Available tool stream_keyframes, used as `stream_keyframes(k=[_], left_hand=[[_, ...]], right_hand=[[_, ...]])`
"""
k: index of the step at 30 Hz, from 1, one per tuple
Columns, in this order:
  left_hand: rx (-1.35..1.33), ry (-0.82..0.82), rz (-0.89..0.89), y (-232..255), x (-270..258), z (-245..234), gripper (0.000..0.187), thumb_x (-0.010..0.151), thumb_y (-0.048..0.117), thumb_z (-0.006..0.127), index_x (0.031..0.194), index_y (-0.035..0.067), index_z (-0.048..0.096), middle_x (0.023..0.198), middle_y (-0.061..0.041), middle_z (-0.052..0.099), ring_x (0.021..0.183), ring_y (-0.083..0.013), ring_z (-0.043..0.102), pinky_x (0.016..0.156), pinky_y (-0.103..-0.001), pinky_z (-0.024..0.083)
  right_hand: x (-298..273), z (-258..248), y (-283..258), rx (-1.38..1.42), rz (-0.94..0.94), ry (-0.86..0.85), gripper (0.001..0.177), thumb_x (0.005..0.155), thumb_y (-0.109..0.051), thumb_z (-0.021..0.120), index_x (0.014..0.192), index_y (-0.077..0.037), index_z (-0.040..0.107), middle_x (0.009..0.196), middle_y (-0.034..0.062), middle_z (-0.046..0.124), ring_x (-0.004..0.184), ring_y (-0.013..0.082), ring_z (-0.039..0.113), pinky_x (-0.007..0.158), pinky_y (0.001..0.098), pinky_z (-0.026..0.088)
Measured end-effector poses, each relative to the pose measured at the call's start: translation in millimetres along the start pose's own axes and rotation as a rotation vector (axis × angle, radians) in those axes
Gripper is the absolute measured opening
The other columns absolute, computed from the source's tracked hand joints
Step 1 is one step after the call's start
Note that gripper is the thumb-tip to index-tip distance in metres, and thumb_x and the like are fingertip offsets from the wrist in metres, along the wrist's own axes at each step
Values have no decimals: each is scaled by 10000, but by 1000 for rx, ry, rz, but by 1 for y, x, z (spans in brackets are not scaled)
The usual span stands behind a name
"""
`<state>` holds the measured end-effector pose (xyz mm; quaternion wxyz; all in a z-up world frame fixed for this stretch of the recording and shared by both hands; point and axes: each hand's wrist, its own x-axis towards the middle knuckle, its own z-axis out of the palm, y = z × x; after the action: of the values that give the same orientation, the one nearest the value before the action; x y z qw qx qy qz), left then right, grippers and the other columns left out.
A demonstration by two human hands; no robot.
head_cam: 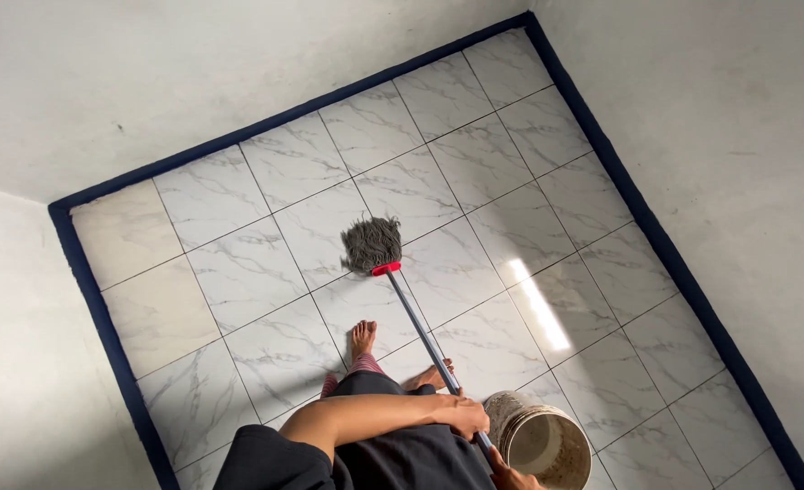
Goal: Mopping a tiled floor area using a string mop and a bucket.
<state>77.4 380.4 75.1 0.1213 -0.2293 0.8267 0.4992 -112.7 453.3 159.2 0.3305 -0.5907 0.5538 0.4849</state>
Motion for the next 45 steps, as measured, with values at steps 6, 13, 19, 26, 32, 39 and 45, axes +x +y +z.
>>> stream_keyframes(k=[6, 13, 19, 26, 32, 39, 45], left_hand=[[-106, -94, -147, -29, -69, -59, 402, 919, 24, 637, 1318, 62, 638, 1084, -142, 724, 1205, -319, 626, 1111, -885, -30], [145, 81, -420, -107, -74, -73, 179, 765, -45, 615, 892, -20, 738, 955, -197, 733, 1101, -352, 656, 1216, -685, 210], [59, 47, -271, -24, -14, -36, 216, 756, -13, 476, 834, 50, 667, 831, -162, 696, 954, -370, 685, 1068, -838, 117], [254, 42, -273, -15, -10, -15, 174, 749, 248, 573, 874, 319, 671, 946, -24, 697, 1140, -410, 541, 1088, -779, 98], [373, 349, -386, -123, -18, -41, 158, 840, 201, 639, 877, 122, 770, 934, -133, 743, 967, -360, 701, 881, -509, 501], [87, 127, -610, -56, 13, -69, 370, 989, 448, 545, 1144, 180, 748, 1247, -88, 683, 1343, -351, 499, 1168, -738, 250], [137, 68, -116, 18, 57, -15, 131, 721, 103, 625, 803, 163, 707, 706, -80, 696, 765, -291, 713, 755, -396, 593]], right_hand=[[-115, -126, -91, 169, -197, 15, 586, 1063, -352, 351, 1606, -422, 143, 1206, 250, 670, 1068, 447, 704, 882, 569, 560], [-40, -134, -135, 142, -291, 263, 741, 1056, -171, 369, 1658, -397, 2, 981, 282, 687, 786, 462, 708, 662, 611, 574], [-127, -118, -46, 236, -181, 139, 592, 1056, -339, 371, 1593, -521, 198, 1175, 174, 685, 1032, 469, 656, 853, 590, 485], [-128, -98, -33, 306, -202, -16, 658, 1068, -297, 320, 1609, -573, 67, 1255, 311, 576, 1153, 427, 644, 992, 513, 487], [-24, -116, -97, 276, -263, 367, 725, 990, -162, 391, 1617, -466, 189, 1041, 262, 696, 906, 504, 702, 675, 667, 532], [-82, -140, -33, 380, -239, 237, 598, 1072, -317, 413, 1598, -497, 194, 1093, 292, 645, 984, 541, 647, 793, 619, 503], [-106, -66, 41, 311, -205, 160, 637, 1040, -362, 461, 1613, -446, 195, 981, 270, 657, 895, 511, 662, 747, 633, 510]])
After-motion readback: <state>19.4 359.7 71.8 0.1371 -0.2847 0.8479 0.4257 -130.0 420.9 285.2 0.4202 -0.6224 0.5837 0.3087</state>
